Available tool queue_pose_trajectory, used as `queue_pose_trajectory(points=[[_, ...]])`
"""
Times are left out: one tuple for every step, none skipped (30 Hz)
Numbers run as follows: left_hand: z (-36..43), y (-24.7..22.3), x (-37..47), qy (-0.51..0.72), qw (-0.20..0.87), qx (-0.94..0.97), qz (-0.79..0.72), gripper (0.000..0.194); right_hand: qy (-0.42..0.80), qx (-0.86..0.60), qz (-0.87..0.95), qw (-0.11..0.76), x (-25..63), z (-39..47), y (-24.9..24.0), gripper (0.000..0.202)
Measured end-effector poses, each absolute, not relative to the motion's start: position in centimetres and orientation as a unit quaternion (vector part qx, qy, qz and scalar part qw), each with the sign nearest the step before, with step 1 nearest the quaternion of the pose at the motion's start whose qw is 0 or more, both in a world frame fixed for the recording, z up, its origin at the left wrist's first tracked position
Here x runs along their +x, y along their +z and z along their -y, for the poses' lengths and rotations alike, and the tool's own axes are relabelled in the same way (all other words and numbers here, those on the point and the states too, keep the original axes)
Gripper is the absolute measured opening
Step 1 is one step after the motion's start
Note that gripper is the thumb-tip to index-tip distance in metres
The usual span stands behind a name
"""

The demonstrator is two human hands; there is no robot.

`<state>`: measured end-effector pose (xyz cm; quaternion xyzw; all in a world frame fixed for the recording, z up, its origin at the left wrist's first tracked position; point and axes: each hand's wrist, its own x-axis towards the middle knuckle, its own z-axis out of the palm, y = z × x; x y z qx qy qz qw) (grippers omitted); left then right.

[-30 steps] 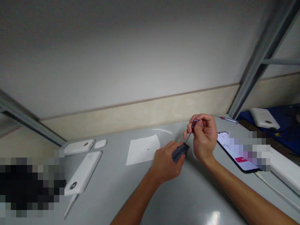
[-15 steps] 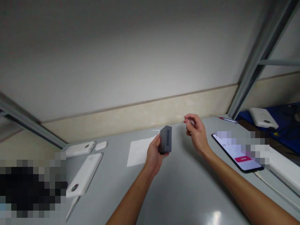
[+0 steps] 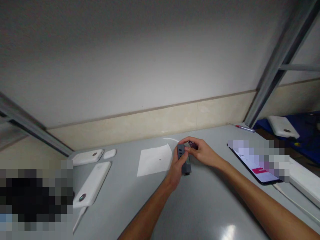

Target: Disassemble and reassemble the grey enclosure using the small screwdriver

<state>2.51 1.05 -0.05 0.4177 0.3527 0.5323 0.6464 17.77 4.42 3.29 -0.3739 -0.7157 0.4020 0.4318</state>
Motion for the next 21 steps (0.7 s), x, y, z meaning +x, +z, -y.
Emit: queue_pose_trajectory(points=[[-1.0,-0.1,2.5,0.521,0.635,0.444,-0.357,0.055,0.400,-0.377,0.711,0.439,17.8,-4.6,3.1,0.023],[-0.9,-0.1,2.4,0.515,0.622,0.466,-0.361,0.055,0.397,-0.381,0.699,0.456,17.8,-4.7,3.0,0.024],[-0.9,0.0,2.4,0.511,0.609,0.483,-0.367,0.055,0.391,-0.384,0.685,0.480,17.9,-4.9,3.0,0.026],[-0.8,0.2,2.4,0.506,0.600,0.493,-0.376,0.054,0.381,-0.385,0.669,0.509,17.9,-5.0,3.0,0.029],[-0.8,0.4,2.4,0.498,0.592,0.502,-0.387,0.054,0.369,-0.384,0.652,0.540,18.0,-5.0,3.2,0.031],[-0.7,0.5,2.4,0.489,0.586,0.508,-0.399,0.053,0.359,-0.377,0.636,0.570,18.0,-5.1,3.5,0.032],[-0.6,0.7,2.4,0.477,0.585,0.514,-0.408,0.053,0.355,-0.364,0.620,0.598,18.1,-5.0,3.8,0.032],[-0.6,0.9,2.4,0.464,0.587,0.519,-0.413,0.052,0.357,-0.345,0.603,0.625,18.0,-4.9,4.3,0.031],[-0.5,1.0,2.3,0.453,0.593,0.523,-0.412,0.050,0.366,-0.322,0.583,0.650,18.0,-4.7,4.7,0.029],[-0.4,1.2,2.3,0.443,0.602,0.524,-0.410,0.049,0.377,-0.301,0.564,0.670,17.9,-4.4,5.2,0.028],[-0.4,1.2,2.3,0.435,0.613,0.520,-0.406,0.047,0.386,-0.284,0.549,0.685,17.8,-4.1,5.7,0.027],[-0.4,1.3,2.3,0.428,0.625,0.514,-0.402,0.046,0.391,-0.272,0.537,0.696,17.6,-3.8,6.1,0.026],[-0.4,1.3,2.3,0.423,0.637,0.506,-0.399,0.044,0.392,-0.263,0.529,0.705,17.4,-3.5,6.5,0.025],[-0.5,1.3,2.3,0.420,0.646,0.499,-0.397,0.043,0.391,-0.258,0.525,0.711,17.3,-3.3,6.7,0.025],[-0.5,1.3,2.3,0.419,0.652,0.492,-0.397,0.042,0.389,-0.255,0.522,0.715,17.1,-3.1,6.9,0.025],[-0.6,1.2,2.3,0.420,0.656,0.485,-0.397,0.040,0.388,-0.254,0.521,0.717,17.0,-2.9,7.1,0.025],[-0.6,1.2,2.4,0.422,0.658,0.480,-0.398,0.039,0.388,-0.253,0.520,0.718,16.9,-2.8,7.1,0.025],[-0.6,1.2,2.5,0.424,0.660,0.475,-0.400,0.037,0.389,-0.253,0.519,0.718,16.9,-2.7,7.2,0.025],[-0.6,1.3,2.5,0.427,0.660,0.470,-0.402,0.036,0.391,-0.253,0.520,0.717,16.9,-2.7,7.2,0.025],[-0.6,1.3,2.5,0.428,0.661,0.467,-0.402,0.034,0.393,-0.254,0.520,0.715,16.9,-2.6,7.2,0.025],[-0.6,1.4,2.6,0.429,0.662,0.465,-0.402,0.034,0.394,-0.256,0.520,0.713,16.9,-2.6,7.1,0.025]])
